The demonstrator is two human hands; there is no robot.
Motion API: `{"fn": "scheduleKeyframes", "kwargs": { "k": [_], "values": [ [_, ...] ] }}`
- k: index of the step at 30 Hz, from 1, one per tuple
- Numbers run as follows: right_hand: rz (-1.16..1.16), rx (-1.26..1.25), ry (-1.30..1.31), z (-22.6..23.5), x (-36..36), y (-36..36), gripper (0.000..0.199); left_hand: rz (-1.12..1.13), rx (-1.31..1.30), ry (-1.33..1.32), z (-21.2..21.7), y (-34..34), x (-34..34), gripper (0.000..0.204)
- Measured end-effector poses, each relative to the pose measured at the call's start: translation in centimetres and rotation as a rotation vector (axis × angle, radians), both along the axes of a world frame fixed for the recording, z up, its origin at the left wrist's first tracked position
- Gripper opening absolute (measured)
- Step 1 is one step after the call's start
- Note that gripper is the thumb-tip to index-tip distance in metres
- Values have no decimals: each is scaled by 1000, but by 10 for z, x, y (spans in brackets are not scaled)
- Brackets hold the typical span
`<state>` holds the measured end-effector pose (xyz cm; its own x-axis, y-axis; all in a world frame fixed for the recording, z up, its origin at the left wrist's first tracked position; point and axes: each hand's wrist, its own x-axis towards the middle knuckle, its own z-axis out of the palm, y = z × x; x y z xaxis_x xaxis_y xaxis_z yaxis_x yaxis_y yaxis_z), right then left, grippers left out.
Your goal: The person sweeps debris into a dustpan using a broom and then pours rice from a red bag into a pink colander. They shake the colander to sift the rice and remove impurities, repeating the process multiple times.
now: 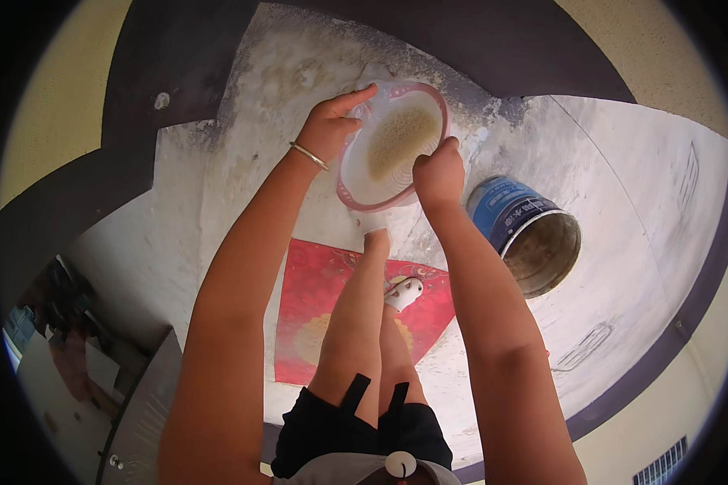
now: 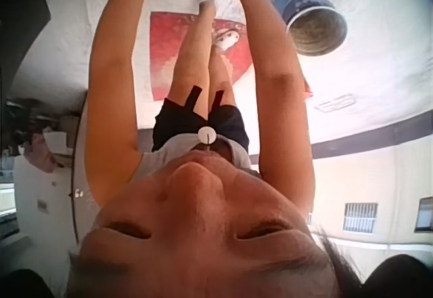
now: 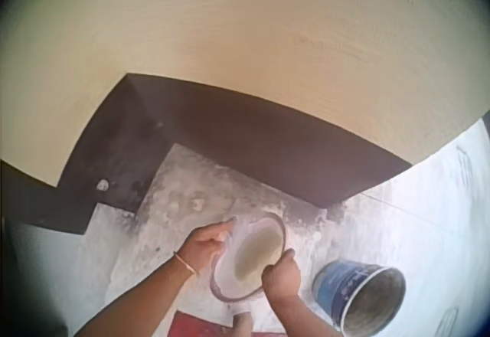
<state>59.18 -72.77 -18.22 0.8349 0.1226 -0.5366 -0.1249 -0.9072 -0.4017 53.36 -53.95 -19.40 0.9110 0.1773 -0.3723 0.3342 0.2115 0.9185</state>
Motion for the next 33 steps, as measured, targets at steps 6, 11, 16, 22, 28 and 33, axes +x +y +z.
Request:
{"fn": "scheduleKeyframes", "kwargs": {
  "k": [6, 11, 16, 22, 28, 33],
  "values": [
    [82, -96, -38, 5, 20, 24, 30, -52, 66, 41, -4, 3, 2, 54],
    [158, -206, -14, -6, 35, 10, 38, -36, 74, 43, -12, 0, 4, 55],
    [164, -204, -8, 3, 39, 7, 39, -99, 175, 4, -20, -10, 5, 54],
    [159, -142, -54, 4, 50, 1, 30, -117, 220, 109, -12, -30, 10, 52],
    [206, -134, -61, 8, 42, -15, 27, -142, 308, 100, -23, -47, 7, 52],
    [236, -142, -41, 11, 43, -29, 28, -176, 465, 101, -27, -53, 10, 53]
  ]
}}
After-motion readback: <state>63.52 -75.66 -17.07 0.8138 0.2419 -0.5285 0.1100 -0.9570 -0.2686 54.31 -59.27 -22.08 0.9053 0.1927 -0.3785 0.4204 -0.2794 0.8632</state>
